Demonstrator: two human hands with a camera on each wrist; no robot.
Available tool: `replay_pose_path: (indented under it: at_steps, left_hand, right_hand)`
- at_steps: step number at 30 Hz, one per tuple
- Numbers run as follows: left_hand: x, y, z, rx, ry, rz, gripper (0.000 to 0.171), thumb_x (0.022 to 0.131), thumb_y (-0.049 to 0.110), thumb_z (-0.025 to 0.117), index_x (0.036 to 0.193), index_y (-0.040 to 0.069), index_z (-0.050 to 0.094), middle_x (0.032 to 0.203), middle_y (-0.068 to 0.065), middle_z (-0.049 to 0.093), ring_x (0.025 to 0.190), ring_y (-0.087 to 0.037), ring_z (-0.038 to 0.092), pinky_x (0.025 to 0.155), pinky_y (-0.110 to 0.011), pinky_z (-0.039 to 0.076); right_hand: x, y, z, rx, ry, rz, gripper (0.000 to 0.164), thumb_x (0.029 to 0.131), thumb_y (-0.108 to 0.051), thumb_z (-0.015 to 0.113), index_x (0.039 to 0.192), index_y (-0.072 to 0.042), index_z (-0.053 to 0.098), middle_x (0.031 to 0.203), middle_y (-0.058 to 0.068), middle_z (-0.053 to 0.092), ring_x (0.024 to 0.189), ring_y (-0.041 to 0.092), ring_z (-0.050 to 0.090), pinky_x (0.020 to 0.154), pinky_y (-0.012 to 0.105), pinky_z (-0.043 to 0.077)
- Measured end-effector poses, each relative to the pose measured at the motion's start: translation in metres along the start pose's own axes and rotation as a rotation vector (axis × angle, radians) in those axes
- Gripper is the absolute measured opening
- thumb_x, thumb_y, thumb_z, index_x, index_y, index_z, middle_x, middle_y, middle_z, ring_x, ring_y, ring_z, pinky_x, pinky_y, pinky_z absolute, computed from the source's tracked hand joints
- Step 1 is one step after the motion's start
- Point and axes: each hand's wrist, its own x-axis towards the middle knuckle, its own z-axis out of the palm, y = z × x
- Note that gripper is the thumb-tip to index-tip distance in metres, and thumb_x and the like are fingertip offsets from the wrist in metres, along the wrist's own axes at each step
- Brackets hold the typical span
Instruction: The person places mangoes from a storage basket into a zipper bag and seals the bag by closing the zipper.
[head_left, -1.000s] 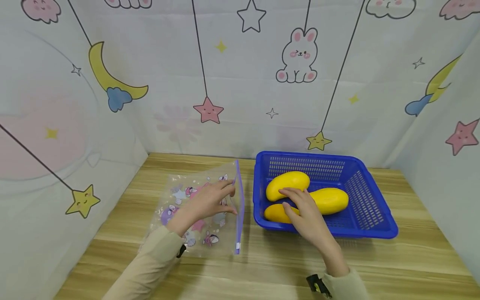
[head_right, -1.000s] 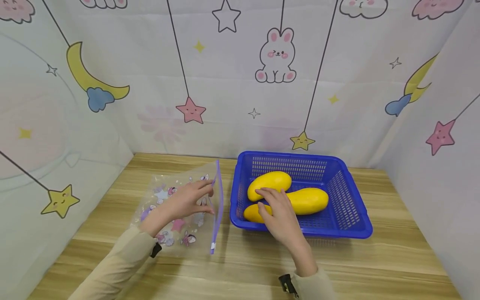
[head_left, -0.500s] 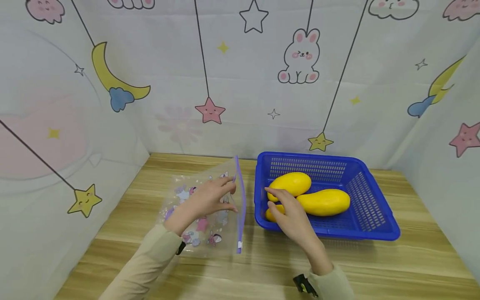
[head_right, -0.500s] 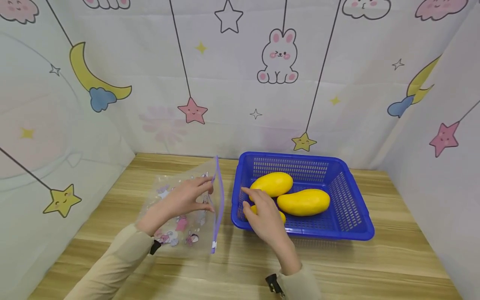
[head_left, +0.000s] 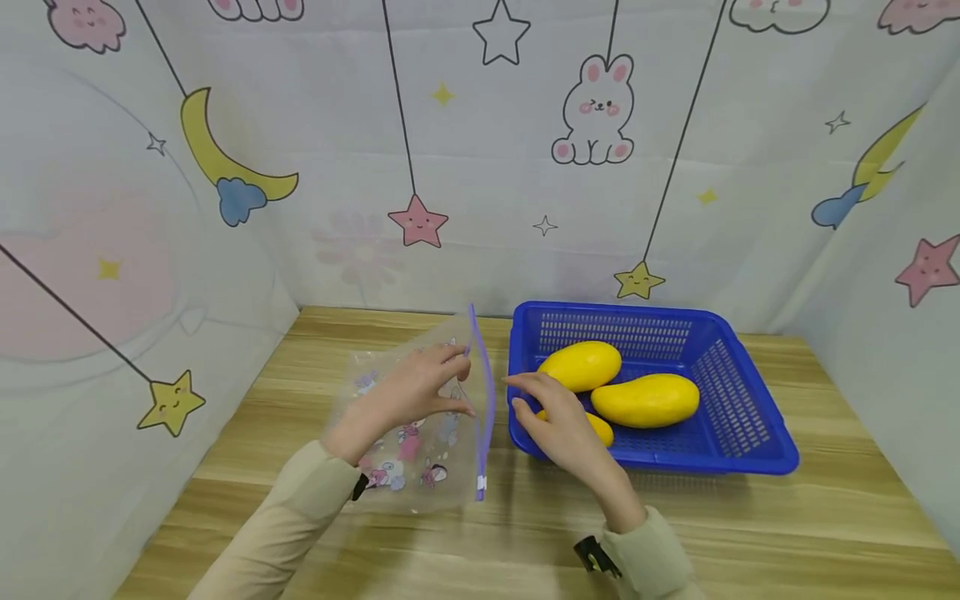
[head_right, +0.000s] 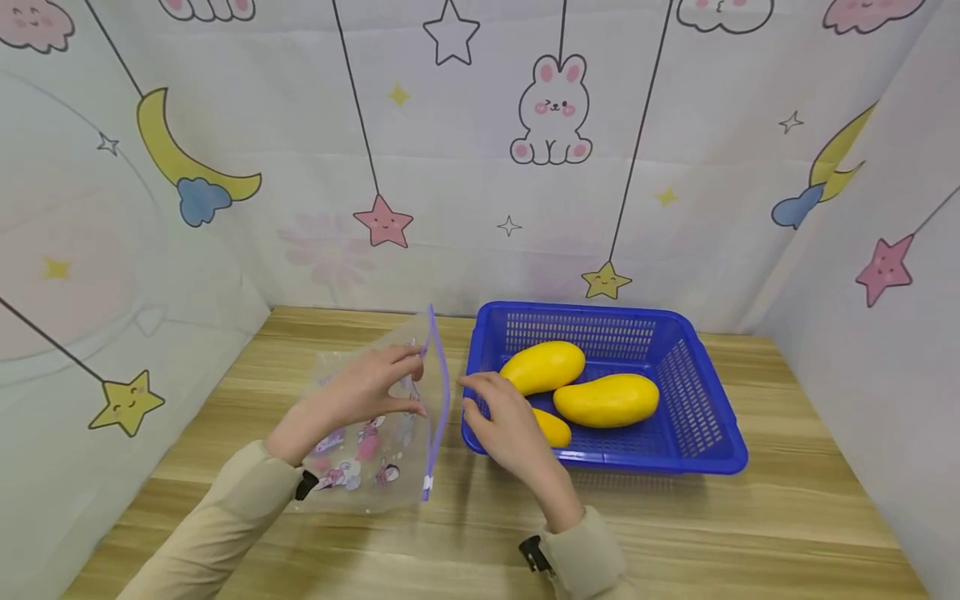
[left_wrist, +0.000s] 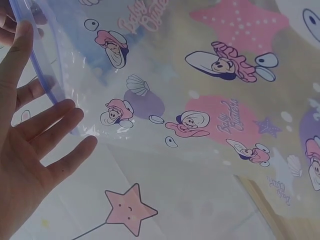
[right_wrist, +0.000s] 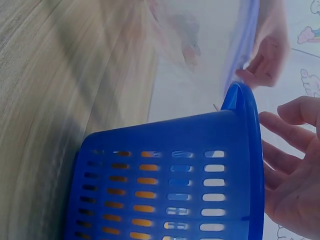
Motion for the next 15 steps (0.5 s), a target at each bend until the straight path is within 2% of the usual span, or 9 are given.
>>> replay_pose_path:
  at_steps: [8, 12, 15]
  left_hand:
    - [0.003, 0.004, -0.01, 0.025, 0.009, 0.009, 0.044, 0.074, 0.053, 0.074, 0.092, 0.015, 0.059, 0.126, -0.009, 0.063, 0.111, -0.025, 0.063, 0.081, -0.039, 0.055]
    - [0.005, 0.007, -0.014, 0.02, 0.042, 0.031, 0.044, 0.073, 0.052, 0.075, 0.091, 0.014, 0.06, 0.124, -0.01, 0.064, 0.111, -0.026, 0.063, 0.083, -0.037, 0.056]
    - [0.007, 0.009, -0.018, 0.0, 0.052, 0.038, 0.044, 0.073, 0.049, 0.077, 0.091, 0.012, 0.06, 0.122, -0.011, 0.065, 0.106, -0.026, 0.065, 0.081, -0.035, 0.056]
  right_hand:
    - [0.006, -0.005, 0.007, -0.015, 0.007, -0.019, 0.029, 0.097, -0.018, 0.054, 0.125, -0.016, 0.064, 0.126, 0.005, 0.063, 0.12, 0.024, 0.058, 0.099, 0.047, 0.049]
    - [0.007, -0.006, 0.008, -0.012, 0.008, -0.02, 0.029, 0.098, -0.018, 0.054, 0.124, -0.015, 0.064, 0.12, 0.003, 0.066, 0.11, 0.02, 0.061, 0.094, 0.043, 0.052]
    - [0.007, -0.008, 0.008, -0.006, 0.006, -0.021, 0.029, 0.098, -0.018, 0.053, 0.125, -0.012, 0.063, 0.117, 0.003, 0.067, 0.104, 0.017, 0.062, 0.089, 0.041, 0.053]
